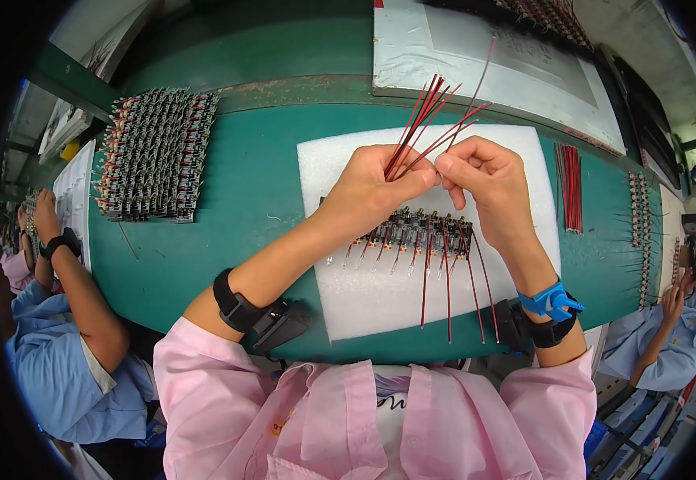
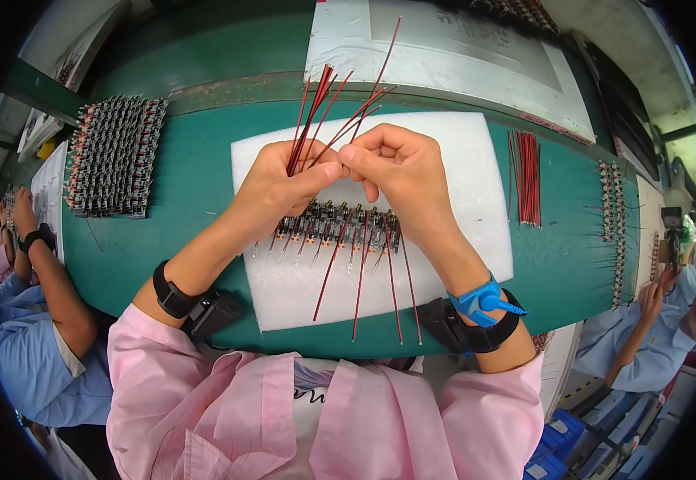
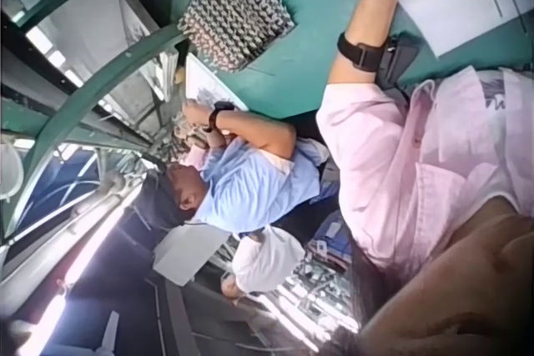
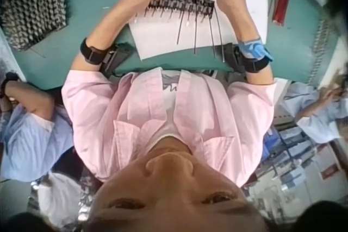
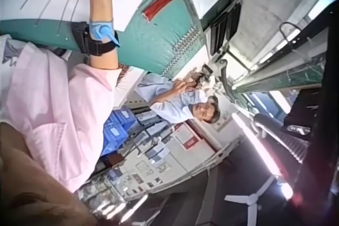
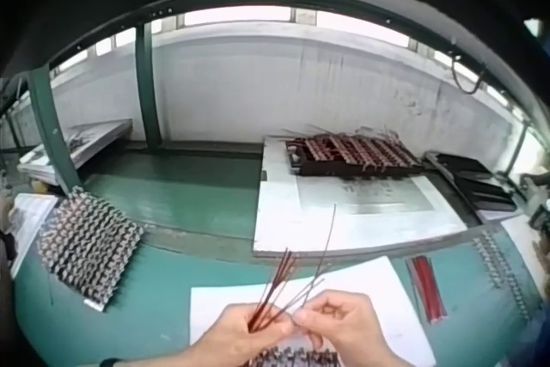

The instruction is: Inserting thin wires into plastic connector housings on an assembly line.

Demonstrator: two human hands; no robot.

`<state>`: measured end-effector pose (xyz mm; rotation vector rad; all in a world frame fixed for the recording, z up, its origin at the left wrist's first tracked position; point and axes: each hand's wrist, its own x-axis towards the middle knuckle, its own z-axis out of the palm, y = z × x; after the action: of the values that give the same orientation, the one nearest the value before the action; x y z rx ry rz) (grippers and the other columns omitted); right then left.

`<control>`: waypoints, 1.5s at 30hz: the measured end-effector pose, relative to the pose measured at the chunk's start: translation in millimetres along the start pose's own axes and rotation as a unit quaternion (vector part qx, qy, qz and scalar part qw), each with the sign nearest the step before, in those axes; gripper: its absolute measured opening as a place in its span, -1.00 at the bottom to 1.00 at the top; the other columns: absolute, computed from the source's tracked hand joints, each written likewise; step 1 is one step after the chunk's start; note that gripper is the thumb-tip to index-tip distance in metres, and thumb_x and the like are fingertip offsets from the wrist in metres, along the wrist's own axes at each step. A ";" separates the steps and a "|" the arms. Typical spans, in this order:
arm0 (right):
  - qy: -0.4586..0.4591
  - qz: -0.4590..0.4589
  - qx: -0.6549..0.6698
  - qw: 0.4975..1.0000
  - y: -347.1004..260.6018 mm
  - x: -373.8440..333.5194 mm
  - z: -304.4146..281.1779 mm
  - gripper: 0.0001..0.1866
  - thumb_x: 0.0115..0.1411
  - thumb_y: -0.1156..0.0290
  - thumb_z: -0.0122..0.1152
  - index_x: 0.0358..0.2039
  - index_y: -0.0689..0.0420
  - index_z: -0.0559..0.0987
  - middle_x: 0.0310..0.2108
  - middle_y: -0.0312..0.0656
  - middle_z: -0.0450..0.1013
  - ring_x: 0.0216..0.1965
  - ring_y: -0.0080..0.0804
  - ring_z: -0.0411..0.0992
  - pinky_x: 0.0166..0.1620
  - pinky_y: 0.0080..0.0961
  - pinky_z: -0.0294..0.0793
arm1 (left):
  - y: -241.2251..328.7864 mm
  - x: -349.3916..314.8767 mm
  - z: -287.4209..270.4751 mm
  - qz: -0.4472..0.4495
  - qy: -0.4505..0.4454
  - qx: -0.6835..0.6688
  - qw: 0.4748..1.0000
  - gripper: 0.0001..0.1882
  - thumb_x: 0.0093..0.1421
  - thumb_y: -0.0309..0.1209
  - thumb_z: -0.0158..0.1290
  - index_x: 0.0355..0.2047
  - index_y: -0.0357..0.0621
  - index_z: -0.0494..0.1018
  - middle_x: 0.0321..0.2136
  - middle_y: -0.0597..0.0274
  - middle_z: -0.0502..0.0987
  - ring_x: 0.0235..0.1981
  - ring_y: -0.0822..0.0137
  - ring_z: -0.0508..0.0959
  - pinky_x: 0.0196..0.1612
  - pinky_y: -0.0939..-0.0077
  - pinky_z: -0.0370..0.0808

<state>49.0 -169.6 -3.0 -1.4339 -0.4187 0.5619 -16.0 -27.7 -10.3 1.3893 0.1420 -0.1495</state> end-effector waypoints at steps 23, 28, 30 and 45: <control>-0.009 0.033 -0.100 0.994 3.3 -6.9 3.9 -0.90 -0.08 0.52 0.13 -0.53 0.28 0.48 -0.67 -0.27 0.36 -0.71 -0.65 0.24 -0.64 -0.72 0.20 | -1.6 -9.0 -6.4 0.145 0.023 0.297 0.943 -0.87 -0.03 -0.50 -0.06 -0.52 -0.36 0.40 -0.86 0.11 0.25 -0.83 0.39 0.21 -0.72 0.50 0.15; 0.002 0.025 -0.129 0.991 0.7 -8.9 8.6 -0.92 -0.09 0.52 0.13 -0.56 0.28 0.48 -0.66 -0.27 0.37 -0.69 -0.64 0.26 -0.63 -0.73 0.21 | -10.1 -5.5 -9.1 0.152 0.028 0.273 0.950 -0.86 -0.05 -0.48 -0.04 -0.55 -0.36 0.39 -0.85 0.13 0.23 -0.81 0.43 0.20 -0.72 0.51 0.14; -0.007 0.004 -0.160 0.987 5.2 -7.4 5.2 -0.92 -0.10 0.53 0.13 -0.57 0.28 0.47 -0.66 -0.28 0.37 -0.67 -0.65 0.26 -0.60 -0.73 0.21 | -11.0 -3.6 -11.6 0.159 0.031 0.264 0.951 -0.86 -0.05 -0.48 -0.04 -0.56 -0.36 0.38 -0.85 0.15 0.21 -0.81 0.45 0.19 -0.72 0.52 0.13; -0.084 -0.049 -0.322 0.942 25.7 -4.8 1.4 -0.91 -0.14 0.58 0.12 -0.66 0.27 0.39 -0.65 -0.32 0.24 -0.58 -0.60 0.15 -0.47 -0.68 0.14 | -4.4 0.6 -18.1 0.158 0.128 0.193 0.960 -0.74 0.00 -0.37 -0.02 -0.68 -0.33 0.31 -0.81 0.39 0.12 -0.72 0.58 0.10 -0.69 0.60 0.07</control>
<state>41.5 -170.2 -28.1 -1.9813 -0.8633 0.4864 -16.4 -10.7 -17.8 1.7990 0.1067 0.2860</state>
